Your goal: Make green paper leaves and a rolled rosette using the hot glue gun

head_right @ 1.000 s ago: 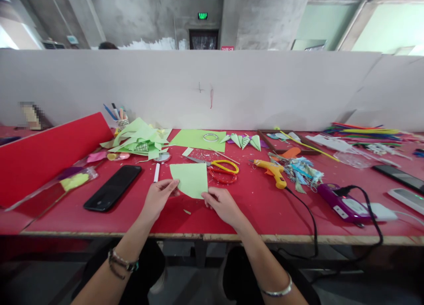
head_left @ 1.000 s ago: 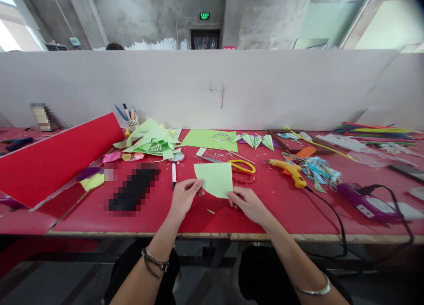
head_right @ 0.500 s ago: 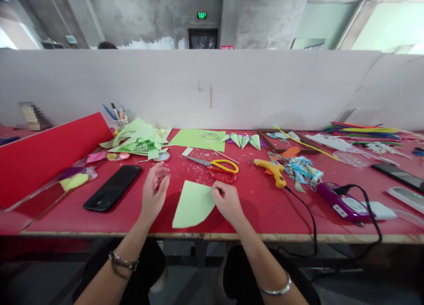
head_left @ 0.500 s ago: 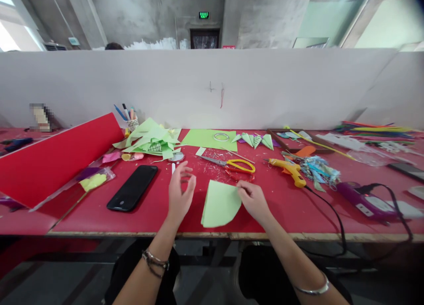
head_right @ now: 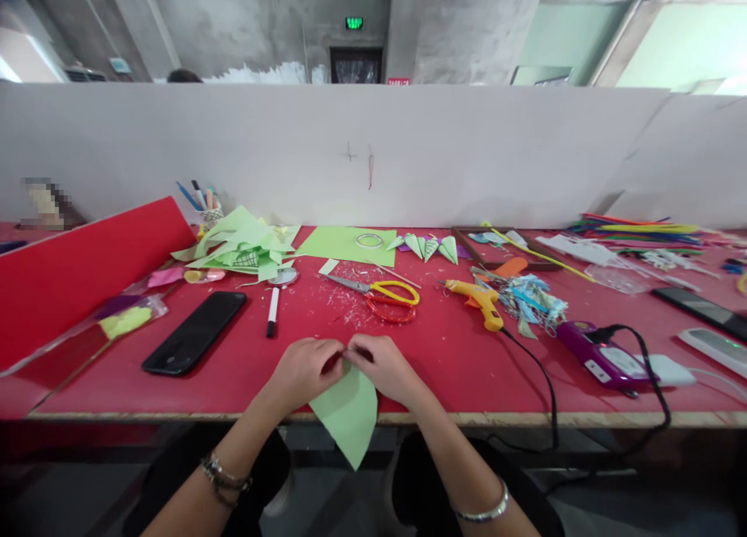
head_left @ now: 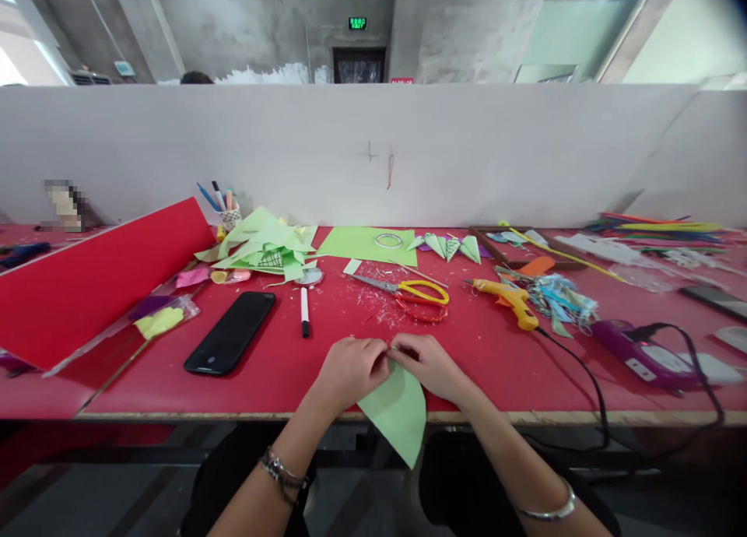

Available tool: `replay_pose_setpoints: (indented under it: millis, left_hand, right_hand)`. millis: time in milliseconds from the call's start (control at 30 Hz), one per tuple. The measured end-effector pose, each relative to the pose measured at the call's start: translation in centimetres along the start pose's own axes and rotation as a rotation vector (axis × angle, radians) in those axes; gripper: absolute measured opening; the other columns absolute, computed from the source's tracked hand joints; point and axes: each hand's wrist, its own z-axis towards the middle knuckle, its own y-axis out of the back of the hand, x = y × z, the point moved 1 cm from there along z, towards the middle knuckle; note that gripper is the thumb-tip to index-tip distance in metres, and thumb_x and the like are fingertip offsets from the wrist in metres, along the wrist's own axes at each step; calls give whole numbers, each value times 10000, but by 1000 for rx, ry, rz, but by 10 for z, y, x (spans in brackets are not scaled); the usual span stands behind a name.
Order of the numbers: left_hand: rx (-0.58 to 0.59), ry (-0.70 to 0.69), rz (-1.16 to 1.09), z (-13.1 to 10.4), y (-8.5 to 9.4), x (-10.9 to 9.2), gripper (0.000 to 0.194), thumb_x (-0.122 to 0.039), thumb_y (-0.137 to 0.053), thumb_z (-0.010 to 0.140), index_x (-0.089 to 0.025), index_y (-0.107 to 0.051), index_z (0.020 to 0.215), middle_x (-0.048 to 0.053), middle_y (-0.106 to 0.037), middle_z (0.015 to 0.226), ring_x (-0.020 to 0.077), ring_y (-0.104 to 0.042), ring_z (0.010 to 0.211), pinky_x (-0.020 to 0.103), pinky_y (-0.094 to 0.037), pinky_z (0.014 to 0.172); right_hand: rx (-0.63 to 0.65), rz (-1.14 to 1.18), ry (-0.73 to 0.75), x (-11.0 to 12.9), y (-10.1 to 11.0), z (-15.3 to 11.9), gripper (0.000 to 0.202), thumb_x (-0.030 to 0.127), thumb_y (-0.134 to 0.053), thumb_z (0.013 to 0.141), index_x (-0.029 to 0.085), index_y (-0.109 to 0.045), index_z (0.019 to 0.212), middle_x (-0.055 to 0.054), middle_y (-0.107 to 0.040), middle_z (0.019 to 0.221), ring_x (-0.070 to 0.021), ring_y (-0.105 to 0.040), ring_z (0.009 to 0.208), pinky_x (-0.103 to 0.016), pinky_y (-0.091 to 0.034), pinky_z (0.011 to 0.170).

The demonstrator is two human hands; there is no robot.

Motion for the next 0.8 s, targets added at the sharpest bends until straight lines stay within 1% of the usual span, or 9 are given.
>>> replay_pose_setpoints:
  millis: [167,300,400,500,567,633,700,733,800]
  left_hand:
    - [29,69,109,0,-3,-5,149,-212,-425,763,-171,-568,761,34,-612,560,174,-572,532,247,-339,508]
    - [45,86,157,1,-1,-6,160,-219,-409,775,-173,-561,752,33,-601,538,168,-560,510,239,-318,498]
    - [68,80,172,0,3,-1,165,-214,-400,782,-179,-558,747,29,-595,534,169,-551,508,239,-316,508]
    - [87,102,175,-3,10,11,171,-208,-394,787,-185,-559,747,30,-599,554,172,-553,527,239,-315,523]
    - [106,187,186,-7,15,22,170,-207,-400,781,-187,-567,751,35,-599,560,182,-556,540,238,-310,519]
    - [81,332,174,-10,20,31,177,-211,-402,779,-187,-576,760,42,-597,565,194,-558,560,239,-312,517]
    - [6,436,28,-13,22,35,205,-234,-379,804,-188,-579,808,39,-610,608,187,-566,595,234,-335,536]
    - [-27,442,-104,-13,22,34,227,-255,-361,824,-191,-577,852,37,-625,657,178,-574,630,228,-353,559]
    - [-46,369,-408,-12,22,29,275,-304,-332,854,-196,-569,942,40,-647,792,162,-586,725,216,-385,623]
  right_hand:
    - [-8,83,-21,1,1,0,256,307,-454,804,168,-442,590,50,-376,544,-81,-351,532,-198,-269,490]
    - [-70,221,-88,0,3,-1,248,336,-460,796,171,-452,611,42,-400,566,-87,-377,543,-200,-304,498]
    - [-151,305,-162,-1,5,-1,265,381,-458,791,177,-445,621,44,-394,566,-89,-382,528,-206,-316,491]
    - [-225,349,-187,-4,8,-1,281,405,-473,777,181,-438,612,48,-390,555,-90,-383,519,-209,-315,491]
    - [-310,384,-205,-8,12,-2,286,415,-480,772,182,-432,613,49,-393,553,-88,-381,515,-207,-311,486]
    - [-380,412,-236,-11,16,-3,289,426,-490,765,183,-429,621,49,-399,556,-86,-382,510,-204,-309,477]
    - [-379,412,-256,-13,18,-4,290,436,-498,758,181,-441,632,43,-413,564,-89,-393,516,-204,-318,477]
    - [-355,403,-253,-13,19,-4,289,438,-500,757,179,-453,639,39,-425,571,-91,-402,524,-205,-327,483]
    - [-311,380,-229,-12,18,-3,283,435,-502,757,173,-480,651,31,-445,586,-95,-418,544,-206,-344,502]
